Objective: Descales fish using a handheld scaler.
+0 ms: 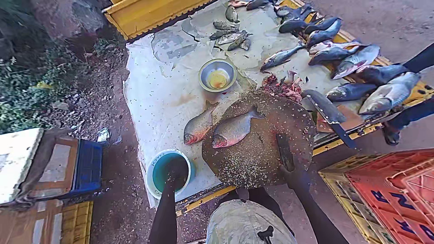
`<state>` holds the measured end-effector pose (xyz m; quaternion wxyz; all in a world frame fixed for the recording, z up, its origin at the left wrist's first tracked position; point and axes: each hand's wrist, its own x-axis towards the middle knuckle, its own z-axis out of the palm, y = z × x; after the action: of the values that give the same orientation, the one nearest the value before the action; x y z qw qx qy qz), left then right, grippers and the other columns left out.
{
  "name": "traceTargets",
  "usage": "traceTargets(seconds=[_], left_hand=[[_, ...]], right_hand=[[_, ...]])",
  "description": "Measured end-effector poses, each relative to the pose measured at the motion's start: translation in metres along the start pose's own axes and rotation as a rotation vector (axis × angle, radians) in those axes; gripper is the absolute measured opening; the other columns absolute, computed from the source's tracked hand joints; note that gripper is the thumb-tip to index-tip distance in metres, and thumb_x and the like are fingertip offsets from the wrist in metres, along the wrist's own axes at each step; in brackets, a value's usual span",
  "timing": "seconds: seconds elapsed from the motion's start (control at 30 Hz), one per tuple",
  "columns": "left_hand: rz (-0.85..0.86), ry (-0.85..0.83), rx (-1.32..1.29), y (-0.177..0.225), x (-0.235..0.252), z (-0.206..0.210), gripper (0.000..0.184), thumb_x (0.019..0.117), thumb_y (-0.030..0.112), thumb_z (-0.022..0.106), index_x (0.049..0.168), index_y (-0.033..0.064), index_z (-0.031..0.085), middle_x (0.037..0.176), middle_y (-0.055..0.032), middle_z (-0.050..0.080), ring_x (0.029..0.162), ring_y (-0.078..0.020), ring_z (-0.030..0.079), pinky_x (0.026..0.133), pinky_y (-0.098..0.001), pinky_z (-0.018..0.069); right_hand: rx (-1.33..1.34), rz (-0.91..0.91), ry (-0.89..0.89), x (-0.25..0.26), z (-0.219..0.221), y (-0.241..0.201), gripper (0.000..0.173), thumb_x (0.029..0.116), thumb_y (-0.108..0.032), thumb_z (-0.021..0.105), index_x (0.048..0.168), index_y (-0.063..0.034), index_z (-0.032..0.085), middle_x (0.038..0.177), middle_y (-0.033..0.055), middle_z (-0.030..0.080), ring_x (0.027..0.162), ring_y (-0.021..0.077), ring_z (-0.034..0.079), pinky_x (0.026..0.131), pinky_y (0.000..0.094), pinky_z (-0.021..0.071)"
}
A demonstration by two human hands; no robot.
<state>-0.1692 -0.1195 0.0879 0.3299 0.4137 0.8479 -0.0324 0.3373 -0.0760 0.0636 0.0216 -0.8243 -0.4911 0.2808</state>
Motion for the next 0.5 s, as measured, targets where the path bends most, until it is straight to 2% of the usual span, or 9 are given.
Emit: traceTargets(seconds=[0.07, 0.13, 0.17, 0.2, 0.27, 0.33, 0.4, 0.47, 0.5], left_hand=[[-0.093, 0.321, 0.011, 0.041, -0.004, -0.031, 0.042, 0.1046, 0.036, 0.053, 0.129, 0.0050, 0.067, 0.136, -0.0233, 0.062, 0.129, -0.0387, 0.058, 0.107, -0.0594, 0.0449], [0.019, 0.587, -0.122, 0.091, -0.008, -0.044, 0.041, 0.1049, 0.041, 0.053, 0.115, 0.0072, 0.073, 0.117, -0.0206, 0.068, 0.110, -0.0372, 0.066, 0.094, -0.0593, 0.0507], [0.155, 0.563, -0.209, 0.120, 0.000, -0.043, 0.042, 0.1050, 0.044, 0.053, 0.114, 0.0084, 0.072, 0.109, -0.0188, 0.069, 0.102, -0.0361, 0.066, 0.089, -0.0590, 0.0509], [0.289, 0.445, -0.280, 0.150, 0.014, -0.033, 0.044, 0.1039, 0.049, 0.055, 0.119, 0.0109, 0.071, 0.110, -0.0171, 0.069, 0.102, -0.0350, 0.066, 0.089, -0.0585, 0.0514], [0.487, 0.180, -0.260, 0.207, 0.065, 0.004, 0.061, 0.0976, 0.061, 0.059, 0.137, 0.0139, 0.064, 0.130, -0.0192, 0.065, 0.121, -0.0374, 0.061, 0.103, -0.0605, 0.0470], [0.506, 0.027, -0.023, 0.252, 0.107, 0.037, 0.081, 0.0891, 0.071, 0.062, 0.145, 0.0124, 0.057, 0.141, -0.0215, 0.059, 0.134, -0.0400, 0.053, 0.109, -0.0644, 0.0414], [0.472, 0.000, 0.078, 0.277, 0.113, 0.042, 0.090, 0.0832, 0.066, 0.072, 0.147, 0.0073, 0.051, 0.140, -0.0237, 0.059, 0.132, -0.0410, 0.055, 0.108, -0.0640, 0.0434], [0.544, 0.090, 0.105, 0.267, 0.077, 0.034, 0.098, 0.0811, 0.049, 0.082, 0.157, 0.0100, 0.033, 0.136, -0.0275, 0.059, 0.125, -0.0461, 0.058, 0.100, -0.0668, 0.0479], [0.594, 0.149, 0.121, 0.263, 0.056, 0.026, 0.102, 0.0795, 0.042, 0.084, 0.161, 0.0149, 0.028, 0.133, -0.0262, 0.060, 0.120, -0.0458, 0.061, 0.096, -0.0669, 0.0502]], right_hand=[[0.007, 0.012, 0.005, 0.005, -0.002, -0.006, 0.080, 0.0933, -0.050, 0.069, 0.159, -0.0170, 0.039, 0.128, 0.0238, 0.067, 0.114, 0.0452, 0.066, 0.095, 0.0674, 0.0495], [-0.002, 0.043, -0.023, 0.006, -0.005, -0.007, 0.078, 0.0922, -0.052, 0.069, 0.157, -0.0184, 0.042, 0.124, 0.0221, 0.069, 0.113, 0.0435, 0.067, 0.094, 0.0655, 0.0503], [0.007, 0.050, -0.045, 0.007, -0.006, -0.010, 0.078, 0.0922, -0.053, 0.069, 0.158, -0.0195, 0.041, 0.126, 0.0215, 0.068, 0.115, 0.0430, 0.066, 0.095, 0.0654, 0.0500], [0.010, 0.044, -0.055, 0.010, -0.009, -0.012, 0.078, 0.0921, -0.053, 0.068, 0.157, -0.0203, 0.042, 0.128, 0.0207, 0.068, 0.117, 0.0420, 0.065, 0.096, 0.0655, 0.0498], [0.052, 0.037, -0.052, 0.012, -0.013, -0.016, 0.075, 0.0926, -0.052, 0.068, 0.157, -0.0213, 0.043, 0.128, 0.0201, 0.068, 0.117, 0.0414, 0.066, 0.096, 0.0657, 0.0495], [0.095, 0.045, -0.048, 0.008, -0.015, -0.015, 0.076, 0.0934, -0.052, 0.068, 0.158, -0.0215, 0.042, 0.128, 0.0194, 0.068, 0.118, 0.0403, 0.066, 0.098, 0.0641, 0.0495], [0.126, 0.069, -0.042, 0.008, -0.013, -0.014, 0.078, 0.0937, -0.051, 0.068, 0.160, -0.0226, 0.039, 0.131, 0.0191, 0.067, 0.119, 0.0400, 0.065, 0.100, 0.0638, 0.0487], [0.132, 0.090, -0.041, 0.005, -0.006, -0.011, 0.078, 0.0933, -0.053, 0.069, 0.159, -0.0225, 0.040, 0.129, 0.0212, 0.068, 0.117, 0.0426, 0.065, 0.098, 0.0664, 0.0483], [0.139, 0.090, -0.037, 0.008, -0.004, -0.014, 0.078, 0.0930, -0.053, 0.069, 0.159, -0.0225, 0.041, 0.127, 0.0216, 0.069, 0.116, 0.0434, 0.066, 0.097, 0.0674, 0.0486]])
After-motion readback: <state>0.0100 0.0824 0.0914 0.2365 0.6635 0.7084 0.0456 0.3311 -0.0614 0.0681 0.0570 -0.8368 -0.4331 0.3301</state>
